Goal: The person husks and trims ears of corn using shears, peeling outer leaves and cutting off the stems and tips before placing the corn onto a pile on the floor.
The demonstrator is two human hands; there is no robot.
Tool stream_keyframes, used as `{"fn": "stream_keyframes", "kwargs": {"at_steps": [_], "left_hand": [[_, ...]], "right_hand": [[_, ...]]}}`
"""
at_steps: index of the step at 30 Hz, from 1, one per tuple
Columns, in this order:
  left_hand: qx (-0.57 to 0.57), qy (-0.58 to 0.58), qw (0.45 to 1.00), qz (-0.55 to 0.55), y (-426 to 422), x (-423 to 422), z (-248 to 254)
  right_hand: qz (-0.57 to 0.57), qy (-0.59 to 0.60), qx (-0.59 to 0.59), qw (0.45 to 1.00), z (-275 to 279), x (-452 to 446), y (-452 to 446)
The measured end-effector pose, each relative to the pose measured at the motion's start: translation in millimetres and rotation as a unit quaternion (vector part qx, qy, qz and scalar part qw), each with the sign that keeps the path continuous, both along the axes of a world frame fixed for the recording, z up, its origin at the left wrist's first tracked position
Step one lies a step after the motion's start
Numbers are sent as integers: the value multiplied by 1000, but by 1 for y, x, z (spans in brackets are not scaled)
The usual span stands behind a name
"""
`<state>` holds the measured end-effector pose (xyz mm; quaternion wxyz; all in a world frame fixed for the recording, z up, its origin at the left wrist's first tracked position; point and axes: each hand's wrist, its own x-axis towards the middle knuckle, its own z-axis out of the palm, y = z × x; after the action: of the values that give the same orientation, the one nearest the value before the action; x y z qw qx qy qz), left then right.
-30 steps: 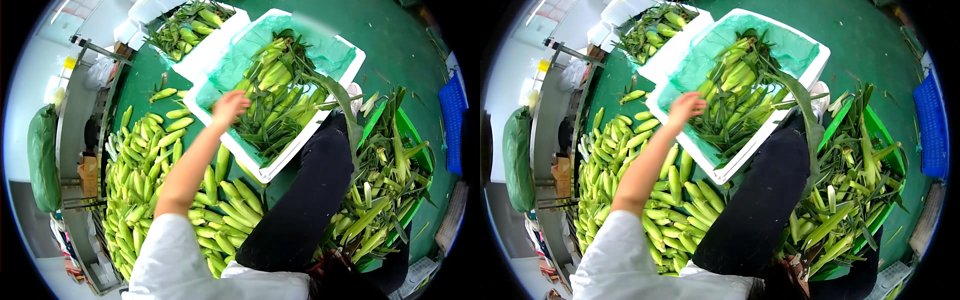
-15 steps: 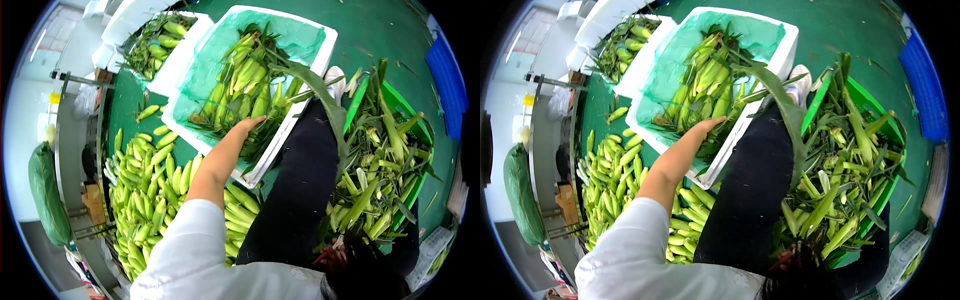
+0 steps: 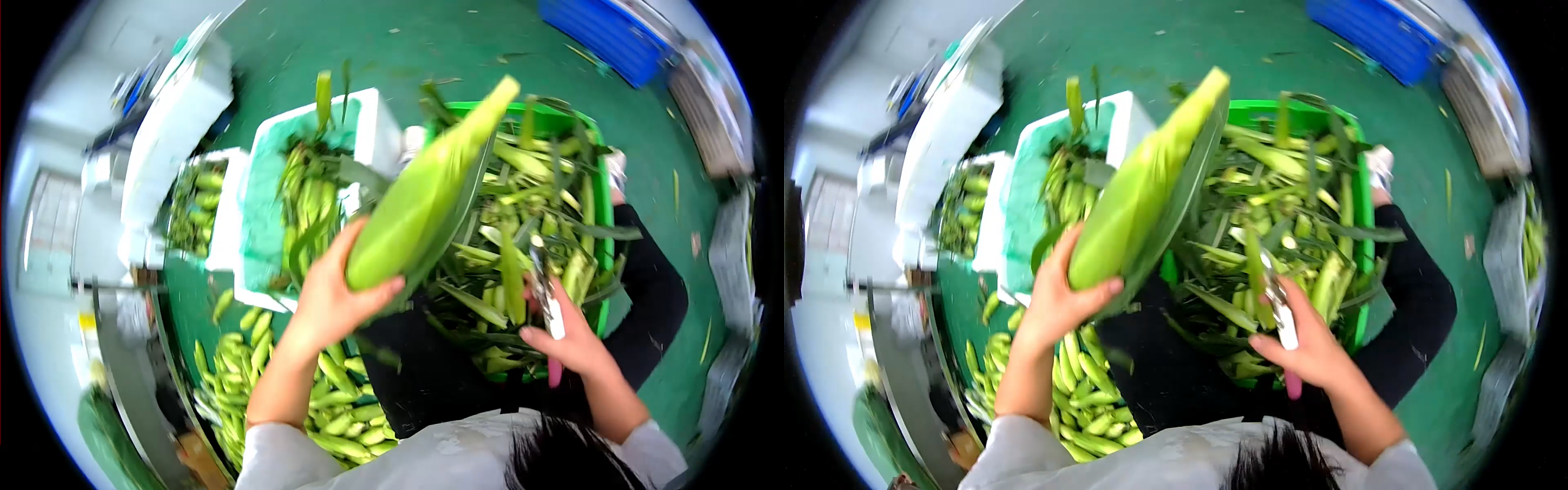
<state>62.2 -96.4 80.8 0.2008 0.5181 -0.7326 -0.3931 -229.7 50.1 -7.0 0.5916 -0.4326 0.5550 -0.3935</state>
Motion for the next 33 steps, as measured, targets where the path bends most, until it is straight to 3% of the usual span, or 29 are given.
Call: {"fn": "stream_keyframes", "kwargs": {"at_steps": [1, 6, 9, 10, 13, 14, 15, 16, 18, 19, 22, 23, 24, 26, 27, 28, 29, 30, 31, 32, 33], "left_hand": [[61, 11, 998, -9, 14, -17, 5], [-87, -151, 979, -110, 70, -61, -33], [162, -14, 978, -133, 87, -64, -46], [231, 45, 961, -144, 89, -62, -52], [371, 124, 913, -118, 80, -59, -62], [417, 137, 892, -108, 74, -56, -65], [438, 164, 881, -69, 76, -61, -61], [366, 110, 920, -82, 75, -66, -59], [217, 3, 971, -98, 80, -72, -55], [156, -74, 982, -74, 85, -82, -46], [62, -96, 992, -55, 95, -99, -48], [-42, -142, 982, -114, 93, -101, -50], [-51, -121, 984, -119, 91, -101, -52], [53, -44, 991, -111, 79, -88, -62], [180, 93, 975, -92, 72, -85, -60], [301, 228, 923, -68, 66, -81, -57], [300, 236, 919, -98, 58, -72, -60], [295, 215, 925, -107, 51, -68, -53], [260, 197, 938, -121, 45, -67, -45], [225, 178, 948, -135, 37, -69, -37], [131, 105, 970, -175, 27, -72, -31]], "right_hand": [[1, 52, -28, 998, -2, -7, -5], [18, 202, -153, 967, 0, -43, -10], [56, 196, -176, 963, -10, -59, -4], [30, 222, -239, 945, -19, -60, -1], [30, 139, -99, 985, -23, -64, 8], [74, -38, 55, 995, -38, -67, 12], [61, -86, 68, 992, -38, -64, 17], [48, -130, 80, 987, -37, -62, 20], [-105, -240, 125, 957, -39, -58, 18], [-148, -271, 63, 949, -38, -57, 10], [-151, -235, -5, 960, -14, -56, -8], [-134, -233, -11, 963, -9, -53, -11], [-115, -231, -19, 966, -7, -51, -13], [-155, -184, -90, 966, -6, -48, -20], [-150, -178, -90, 968, -10, -53, -22], [-145, -173, -90, 970, -17, -61, -21], [-151, -181, -97, 967, -18, -68, -19], [-155, -132, -67, 977, -13, -77, -17], [-126, 102, -73, 984, -9, -89, -19], [-91, 330, -77, 936, -6, -98, -21], [-104, 337, -118, 928, -3, -101, -20]]}}
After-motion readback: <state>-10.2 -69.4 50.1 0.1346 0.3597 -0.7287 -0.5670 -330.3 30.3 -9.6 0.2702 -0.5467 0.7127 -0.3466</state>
